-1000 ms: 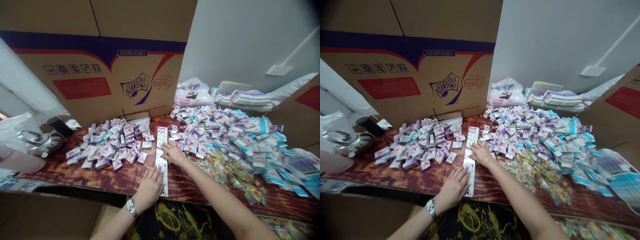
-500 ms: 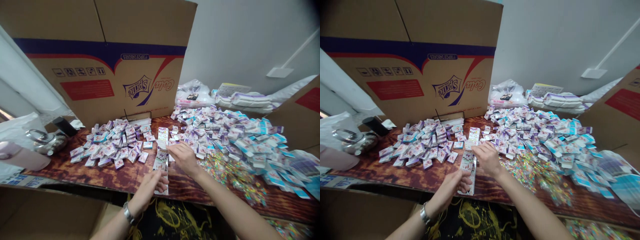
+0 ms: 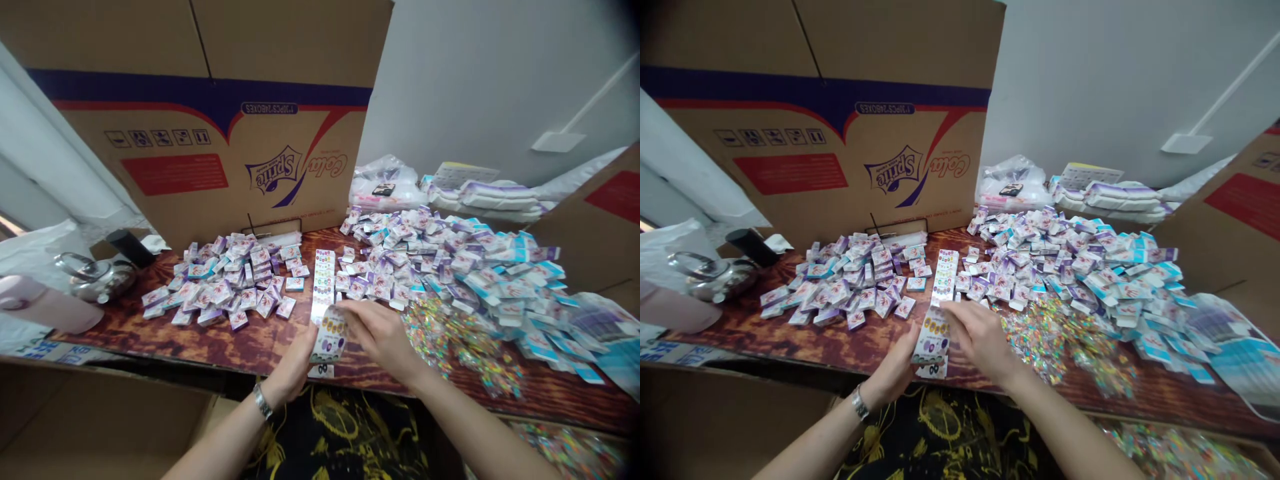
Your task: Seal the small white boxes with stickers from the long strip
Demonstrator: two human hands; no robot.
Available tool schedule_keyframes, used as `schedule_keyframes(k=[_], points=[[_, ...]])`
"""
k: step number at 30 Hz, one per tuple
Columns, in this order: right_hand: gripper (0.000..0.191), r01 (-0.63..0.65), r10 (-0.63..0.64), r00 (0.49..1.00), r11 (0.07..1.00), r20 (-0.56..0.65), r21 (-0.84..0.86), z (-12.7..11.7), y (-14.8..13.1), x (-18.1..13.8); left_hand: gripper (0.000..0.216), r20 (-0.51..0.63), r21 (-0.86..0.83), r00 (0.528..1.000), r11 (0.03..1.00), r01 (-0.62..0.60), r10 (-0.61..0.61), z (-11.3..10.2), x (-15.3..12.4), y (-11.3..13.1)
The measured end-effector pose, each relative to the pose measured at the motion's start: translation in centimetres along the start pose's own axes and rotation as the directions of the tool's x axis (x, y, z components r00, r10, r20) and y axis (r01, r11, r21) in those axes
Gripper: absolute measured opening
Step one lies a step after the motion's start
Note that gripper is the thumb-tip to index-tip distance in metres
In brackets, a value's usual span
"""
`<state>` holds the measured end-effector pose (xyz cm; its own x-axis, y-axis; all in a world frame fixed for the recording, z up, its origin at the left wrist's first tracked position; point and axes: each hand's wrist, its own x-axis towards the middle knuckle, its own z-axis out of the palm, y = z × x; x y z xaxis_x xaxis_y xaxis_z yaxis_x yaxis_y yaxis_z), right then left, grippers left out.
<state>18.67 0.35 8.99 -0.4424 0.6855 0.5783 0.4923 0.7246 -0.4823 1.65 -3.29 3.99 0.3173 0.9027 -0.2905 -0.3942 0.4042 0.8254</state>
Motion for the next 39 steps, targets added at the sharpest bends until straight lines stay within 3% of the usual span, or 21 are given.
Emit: schedule_keyframes(k=[4, 8, 14, 18, 20, 26, 30, 33, 39], points=[[0.021, -0.052, 0.05, 0.998, 0.998, -0.042, -0.044, 1.4, 1.7, 1.1, 0.047, 0.12, 0.234, 0.985, 0.961, -0.147, 0.121, -0.1, -0.6, 0.2], [0.022, -0.026, 0.025, 0.999, 0.997, -0.024, -0.072, 2.0, 1.8, 0.9, 0.029, 0.128, 0.402, 0.988, 0.907, -0.127, 0.082, 0.1, -0.5, 0.9], [0.02, -0.008, 0.007, 1.0, 1.0, -0.03, -0.021, 1.8, 1.3, 0.5, 0.039, 0.115, 0.088, 0.993, 0.996, -0.027, 0.017, 0.6, 0.0, 0.0], [0.02, -0.074, 0.076, 0.996, 0.996, -0.044, 0.044, 1.6, 1.2, 0.3, 0.05, 0.041, -0.182, 0.999, 0.983, 0.005, 0.003, 0.4, -0.1, 0.3], [0.019, -0.08, 0.083, 0.995, 0.995, -0.047, 0.059, 1.6, 1.3, 0.0, 0.049, 0.0, -0.24, 1.0, 0.971, 0.002, -0.002, 0.3, -0.1, 0.7], [0.02, -0.085, 0.088, 0.995, 0.994, -0.036, 0.072, 2.1, 1.2, -0.1, 0.037, 0.001, -0.202, 1.0, 0.979, 0.016, -0.016, 0.3, -0.1, 0.5], [0.02, -0.027, 0.027, 1.0, 0.998, 0.01, 0.053, 2.7, 1.2, 0.6, 0.03, 0.084, -0.066, 0.994, 0.995, 0.072, -0.066, 0.5, -0.5, 0.2], [0.019, -0.016, 0.015, 1.0, 0.999, 0.026, 0.042, 3.1, 1.3, 0.8, 0.032, 0.146, -0.06, 0.984, 0.992, 0.111, -0.101, 0.7, -0.6, 0.2], [0.02, 0.029, -0.029, 0.999, 1.0, -0.045, 0.006, 3.1, 1.6, 0.2, 0.037, 0.035, -0.127, 0.999, 0.992, 0.006, -0.002, 0.5, 0.1, -0.2]])
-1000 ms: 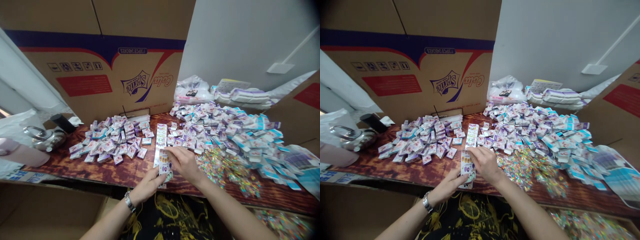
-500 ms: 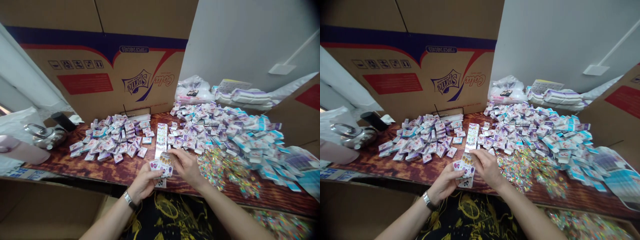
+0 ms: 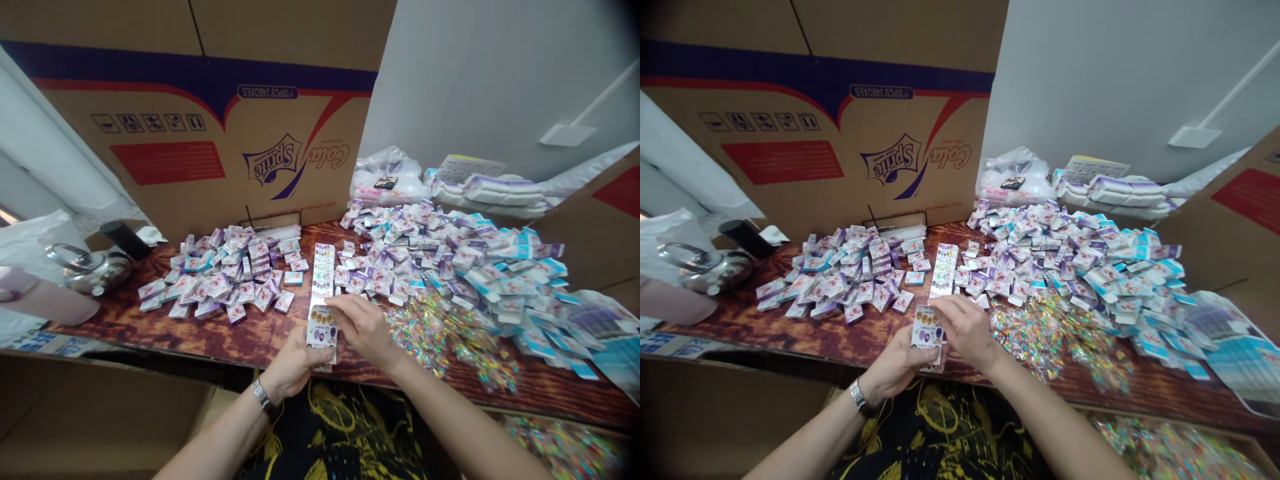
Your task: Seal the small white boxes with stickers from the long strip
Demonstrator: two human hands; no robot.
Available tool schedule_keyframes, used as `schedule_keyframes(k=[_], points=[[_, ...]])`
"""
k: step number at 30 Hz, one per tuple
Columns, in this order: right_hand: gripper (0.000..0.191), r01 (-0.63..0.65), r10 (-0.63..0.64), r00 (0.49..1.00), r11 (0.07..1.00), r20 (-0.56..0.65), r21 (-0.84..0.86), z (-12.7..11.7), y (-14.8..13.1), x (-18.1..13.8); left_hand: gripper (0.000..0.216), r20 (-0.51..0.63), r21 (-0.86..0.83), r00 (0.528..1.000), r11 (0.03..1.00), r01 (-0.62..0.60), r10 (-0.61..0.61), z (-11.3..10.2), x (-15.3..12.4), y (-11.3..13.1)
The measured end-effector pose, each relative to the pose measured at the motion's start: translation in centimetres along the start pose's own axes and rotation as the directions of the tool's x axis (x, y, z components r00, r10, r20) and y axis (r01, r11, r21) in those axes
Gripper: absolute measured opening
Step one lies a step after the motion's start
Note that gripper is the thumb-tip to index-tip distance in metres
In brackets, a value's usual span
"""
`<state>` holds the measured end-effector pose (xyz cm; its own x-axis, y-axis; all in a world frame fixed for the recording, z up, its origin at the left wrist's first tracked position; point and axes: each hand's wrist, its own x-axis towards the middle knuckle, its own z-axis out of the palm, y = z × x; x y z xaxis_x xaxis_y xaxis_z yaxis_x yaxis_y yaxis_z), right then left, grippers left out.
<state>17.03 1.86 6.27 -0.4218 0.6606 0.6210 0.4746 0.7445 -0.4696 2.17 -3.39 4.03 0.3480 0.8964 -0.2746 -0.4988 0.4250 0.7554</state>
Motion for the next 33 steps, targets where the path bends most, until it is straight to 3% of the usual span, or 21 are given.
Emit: schedule_keyframes(k=[7, 9, 13, 19, 22, 24, 28, 33], points=[[0.02, 0.038, -0.04, 0.999, 0.996, -0.023, -0.079, -0.2, 0.5, 0.0, 0.037, 0.025, -0.104, 0.995, 0.989, 0.103, -0.101, 0.4, 0.1, 0.2], [0.02, 0.135, -0.137, 0.99, 0.986, -0.02, -0.094, -0.5, 0.3, -0.2, 0.036, 0.017, -0.145, 0.996, 0.985, 0.09, -0.088, 0.4, 0.3, 0.4], [0.024, 0.437, -0.418, 0.898, 0.884, 0.137, -0.166, -1.0, -0.8, -1.6, 0.033, -0.005, -0.252, 0.999, 0.967, 0.039, -0.041, -0.3, 0.7, 0.6], [0.024, 0.522, -0.451, 0.849, 0.796, 0.275, -0.307, -0.6, -0.8, -3.5, 0.054, 0.186, -0.317, 0.982, 0.947, 0.055, 0.005, -0.9, 0.4, 1.3], [0.022, 0.553, -0.477, 0.829, 0.777, 0.292, -0.301, -0.5, -0.3, -3.6, 0.035, 0.114, -0.336, 0.993, 0.94, 0.065, -0.028, -0.8, 0.3, 1.4], [0.02, 0.499, -0.438, 0.861, 0.826, 0.257, -0.263, -0.4, -0.3, -3.5, 0.026, 0.021, -0.298, 0.999, 0.954, 0.034, -0.029, -0.7, 0.4, 1.3], [0.02, 0.22, -0.18, 0.948, 0.967, 0.261, -0.129, -0.2, -0.7, -3.2, 0.031, -0.102, -0.129, 0.994, 0.991, -0.046, 0.032, -0.5, 0.4, 0.7], [0.013, -0.099, 0.044, 0.906, 0.989, 0.42, 0.109, -0.8, -0.9, -2.0, 0.034, -0.19, -0.005, 0.975, 0.993, -0.118, 0.115, -0.5, 0.0, 0.4]])
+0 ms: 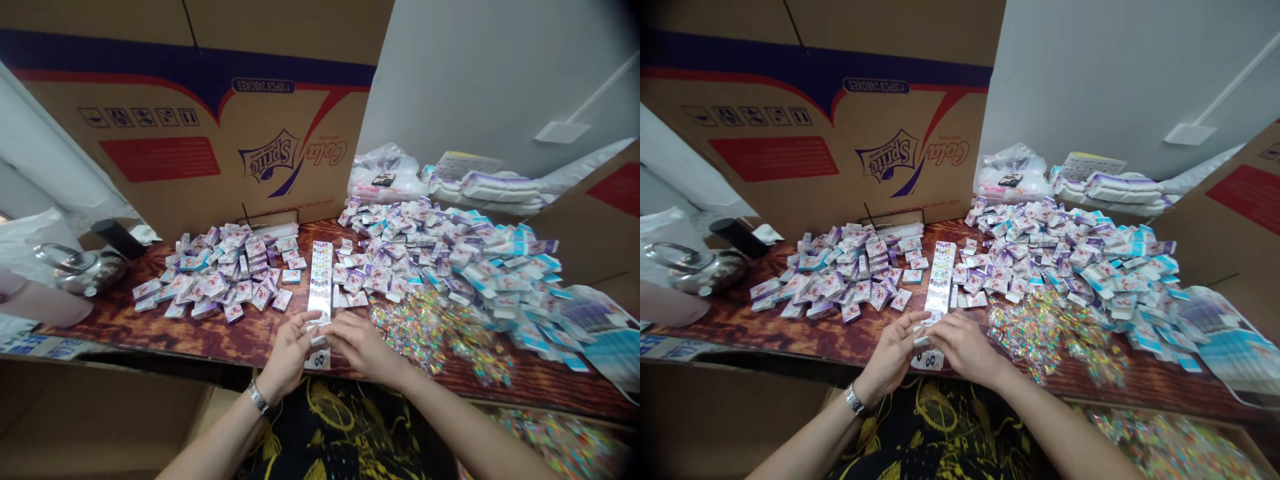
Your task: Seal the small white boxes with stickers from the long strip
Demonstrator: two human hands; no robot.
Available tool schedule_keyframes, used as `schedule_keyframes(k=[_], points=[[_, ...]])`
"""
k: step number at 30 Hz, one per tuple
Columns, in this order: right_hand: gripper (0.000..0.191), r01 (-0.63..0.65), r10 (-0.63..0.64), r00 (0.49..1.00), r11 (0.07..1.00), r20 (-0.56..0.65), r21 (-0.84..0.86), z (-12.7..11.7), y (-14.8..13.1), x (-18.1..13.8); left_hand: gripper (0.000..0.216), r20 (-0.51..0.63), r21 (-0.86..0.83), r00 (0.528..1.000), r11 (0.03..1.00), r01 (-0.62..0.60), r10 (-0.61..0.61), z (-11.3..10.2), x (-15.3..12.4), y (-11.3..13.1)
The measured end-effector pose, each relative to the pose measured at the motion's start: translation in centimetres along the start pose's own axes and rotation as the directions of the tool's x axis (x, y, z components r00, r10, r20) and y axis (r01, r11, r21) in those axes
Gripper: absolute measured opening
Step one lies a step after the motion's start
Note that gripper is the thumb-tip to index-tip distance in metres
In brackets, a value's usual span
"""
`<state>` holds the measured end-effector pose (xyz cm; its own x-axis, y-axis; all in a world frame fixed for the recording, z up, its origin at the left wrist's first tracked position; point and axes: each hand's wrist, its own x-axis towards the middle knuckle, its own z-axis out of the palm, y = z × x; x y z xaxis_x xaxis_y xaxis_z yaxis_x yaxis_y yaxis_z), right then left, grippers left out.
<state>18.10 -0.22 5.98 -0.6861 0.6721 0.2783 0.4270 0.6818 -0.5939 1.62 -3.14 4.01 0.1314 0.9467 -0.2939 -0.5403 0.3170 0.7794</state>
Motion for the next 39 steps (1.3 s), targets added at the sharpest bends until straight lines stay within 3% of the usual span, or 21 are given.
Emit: schedule_keyframes(k=[5, 8, 10, 12, 14, 16, 19, 23, 25, 27, 29, 30, 32, 35, 39], points=[[0.014, -0.219, 0.228, 0.971, 0.969, -0.068, 0.117, -0.3, 0.6, 0.3, 0.035, 0.18, 0.128, 0.984, 0.992, -0.019, -0.005, -0.5, -0.3, 0.3], [0.016, -0.252, 0.261, 0.964, 0.959, -0.055, 0.128, 0.5, 1.1, -0.1, 0.042, 0.241, 0.361, 0.967, 0.918, -0.163, 0.076, -1.0, -0.3, -0.6], [0.011, -0.247, 0.254, 0.966, 0.962, -0.045, 0.119, 1.0, 1.2, -0.5, 0.042, 0.254, 0.549, 0.954, 0.788, -0.28, 0.162, -1.4, -0.2, -1.3], [0.012, -0.225, 0.232, 0.969, 0.97, -0.084, 0.088, 1.4, 1.0, -1.0, 0.04, 0.258, 0.723, 0.933, 0.59, -0.359, 0.252, -1.8, 0.0, -1.8], [0.013, -0.199, 0.207, 0.968, 0.978, -0.141, 0.064, 1.7, 0.7, -1.4, 0.031, 0.29, 0.82, 0.905, 0.406, -0.402, 0.31, -1.8, 0.1, -2.0], [0.013, -0.195, 0.207, 0.964, 0.977, -0.169, 0.088, 1.9, 0.5, -1.6, 0.02, 0.318, 0.851, 0.891, 0.316, -0.419, 0.323, -1.7, 0.3, -2.0], [0.016, -0.221, 0.254, 0.952, 0.957, -0.172, 0.19, 2.0, 1.0, -2.0, 0.012, 0.324, 0.867, 0.902, 0.291, -0.404, 0.285, -1.2, 0.6, -1.7], [0.018, -0.267, 0.312, 0.94, 0.924, -0.139, 0.272, 0.7, 3.2, -3.0, 0.014, 0.397, 0.836, 0.903, 0.34, -0.43, 0.165, -0.3, 2.4, -0.9], [0.02, -0.334, 0.391, 0.893, 0.908, -0.224, 0.252, -0.9, 4.8, -3.6, 0.025, 0.425, 0.832, 0.872, 0.276, -0.482, 0.241, 0.5, 4.3, -0.6], [0.022, -0.421, 0.474, 0.806, 0.88, -0.354, 0.22, -2.7, 6.3, -4.3, 0.035, 0.449, 0.856, 0.822, 0.094, -0.508, 0.35, 1.3, 6.5, -0.8], [0.024, -0.489, 0.514, 0.743, 0.854, -0.429, 0.177, -4.3, 7.6, -4.9, 0.033, 0.499, 0.862, 0.802, -0.088, -0.5, 0.33, 2.0, 8.7, -1.6], [0.024, -0.51, 0.515, 0.737, 0.849, -0.438, 0.139, -4.9, 8.1, -5.2, 0.03, 0.516, 0.855, 0.8, -0.123, -0.504, 0.304, 2.3, 9.6, -2.2], [0.025, -0.533, 0.496, 0.768, 0.846, -0.404, 0.025, -5.7, 8.6, -5.9, 0.027, 0.54, 0.841, 0.8, -0.144, -0.521, 0.262, 2.7, 10.8, -3.4], [0.024, -0.554, 0.52, 0.827, 0.819, -0.213, -0.151, -5.5, 8.9, -7.1, 0.033, 0.565, 0.825, 0.797, -0.144, -0.546, 0.216, 3.0, 11.0, -5.0], [0.017, -0.585, 0.6, 0.8, 0.772, -0.018, -0.249, -3.0, 9.1, -8.5, 0.034, 0.579, 0.815, 0.799, -0.137, -0.563, 0.162, 3.5, 10.1, -6.3]])
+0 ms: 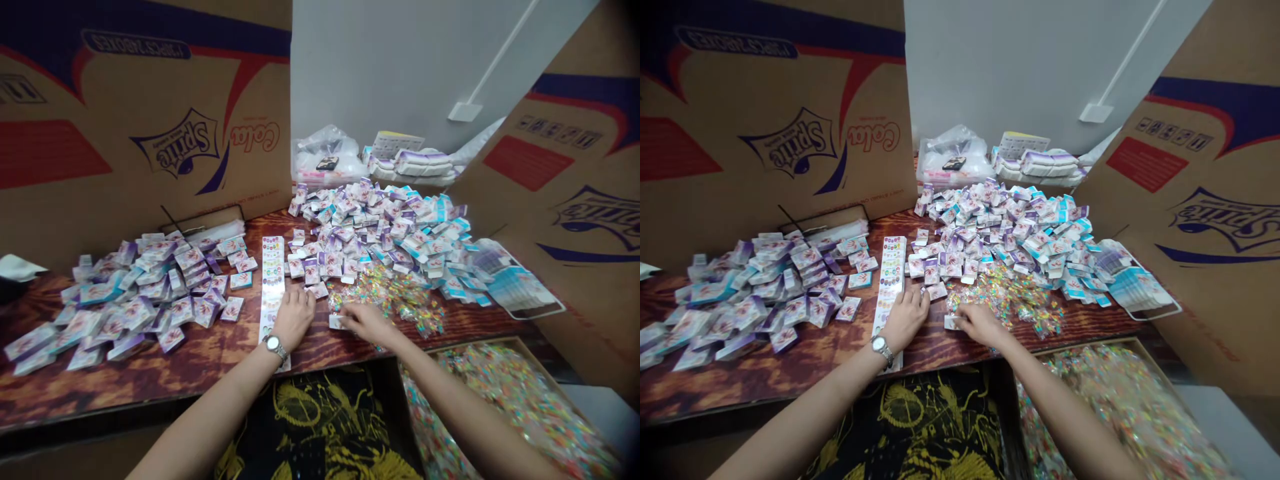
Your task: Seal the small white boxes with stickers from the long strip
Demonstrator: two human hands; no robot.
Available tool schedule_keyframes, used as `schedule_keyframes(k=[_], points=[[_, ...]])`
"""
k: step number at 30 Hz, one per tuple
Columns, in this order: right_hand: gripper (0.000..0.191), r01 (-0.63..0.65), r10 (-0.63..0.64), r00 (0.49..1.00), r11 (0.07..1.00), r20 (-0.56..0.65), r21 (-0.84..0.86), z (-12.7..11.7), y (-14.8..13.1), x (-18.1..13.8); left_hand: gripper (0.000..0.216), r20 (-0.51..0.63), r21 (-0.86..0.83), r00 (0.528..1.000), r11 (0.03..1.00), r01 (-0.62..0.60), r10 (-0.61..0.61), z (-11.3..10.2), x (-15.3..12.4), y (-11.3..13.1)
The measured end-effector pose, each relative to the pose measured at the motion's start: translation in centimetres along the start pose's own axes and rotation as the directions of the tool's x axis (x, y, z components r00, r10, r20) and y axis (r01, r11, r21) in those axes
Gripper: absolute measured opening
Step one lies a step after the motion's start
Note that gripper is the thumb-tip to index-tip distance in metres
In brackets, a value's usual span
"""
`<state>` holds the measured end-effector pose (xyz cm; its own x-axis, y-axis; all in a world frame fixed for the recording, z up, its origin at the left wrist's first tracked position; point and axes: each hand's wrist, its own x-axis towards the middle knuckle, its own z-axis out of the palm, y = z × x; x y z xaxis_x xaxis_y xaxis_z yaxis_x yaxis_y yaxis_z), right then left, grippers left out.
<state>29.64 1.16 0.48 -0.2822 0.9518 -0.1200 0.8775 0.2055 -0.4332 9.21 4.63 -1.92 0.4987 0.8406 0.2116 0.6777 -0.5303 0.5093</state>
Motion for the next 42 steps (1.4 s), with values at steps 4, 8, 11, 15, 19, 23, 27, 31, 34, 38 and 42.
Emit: schedule_keyframes(k=[4, 8, 11, 15, 19, 23, 27, 31, 34, 38, 42], points=[[0.017, -0.044, 0.045, 0.999, 0.998, 0.016, -0.044, 2.7, -1.0, -0.4, 0.031, 0.008, -0.022, 1.0, 1.0, -0.002, 0.003, -0.7, -0.4, 1.1], [0.019, 0.066, -0.066, 0.994, 0.998, 0.085, 0.0, 3.0, -2.3, -0.4, 0.038, -0.038, -0.102, 0.999, 0.995, 0.014, -0.018, -3.9, -1.5, 1.5], [0.018, 0.119, -0.126, 0.986, 0.991, 0.112, 0.069, 2.0, -2.2, -0.3, 0.04, -0.068, -0.488, 0.979, 0.862, 0.135, -0.192, -6.8, -3.3, 1.1], [0.021, 0.112, -0.131, 0.982, 0.984, 0.138, 0.138, 1.5, -1.5, 0.4, 0.041, 0.187, -0.925, 0.877, 0.221, 0.308, -0.443, -8.6, -6.0, 0.4], [0.018, 0.054, -0.074, 0.987, 0.989, 0.145, 0.14, 3.2, -2.0, 0.8, 0.049, 0.35, -0.933, 0.789, -0.263, 0.246, -0.504, -8.1, -7.6, 0.3], [0.017, -0.036, 0.03, 0.996, 0.997, 0.085, 0.065, 4.9, -2.7, 0.9, 0.043, 0.476, -0.842, 0.744, -0.488, 0.23, -0.469, -7.5, -8.2, 0.7], [0.013, -0.026, 0.024, 0.999, 0.998, 0.032, 0.051, 5.4, -3.0, 0.7, 0.037, 0.526, -0.785, 0.763, -0.56, 0.266, -0.375, -7.2, -8.4, 1.5], [0.017, 0.004, -0.005, 1.0, 0.995, 0.005, 0.099, 4.3, -3.5, 0.5, 0.047, 0.452, -0.858, 0.824, -0.42, 0.295, -0.343, -7.0, -8.9, 2.2], [0.015, 0.034, -0.012, 0.995, 0.974, -0.099, 0.223, 2.2, -4.5, 0.4, 0.053, 0.424, -0.898, 0.844, -0.277, 0.343, -0.328, -7.1, -9.3, 2.2], [0.029, 0.158, -0.056, 0.941, 0.946, -0.335, 0.284, -1.4, -6.6, -0.1, 0.06, 0.424, -0.905, 0.858, -0.153, 0.396, -0.289, -7.4, -9.6, 2.1], [0.022, 0.43, -0.344, 0.82, 0.898, -0.457, 0.096, -3.2, -8.6, -1.0, 0.052, 0.395, -0.918, 0.863, -0.106, 0.382, -0.315, -7.2, -9.9, 1.9]])
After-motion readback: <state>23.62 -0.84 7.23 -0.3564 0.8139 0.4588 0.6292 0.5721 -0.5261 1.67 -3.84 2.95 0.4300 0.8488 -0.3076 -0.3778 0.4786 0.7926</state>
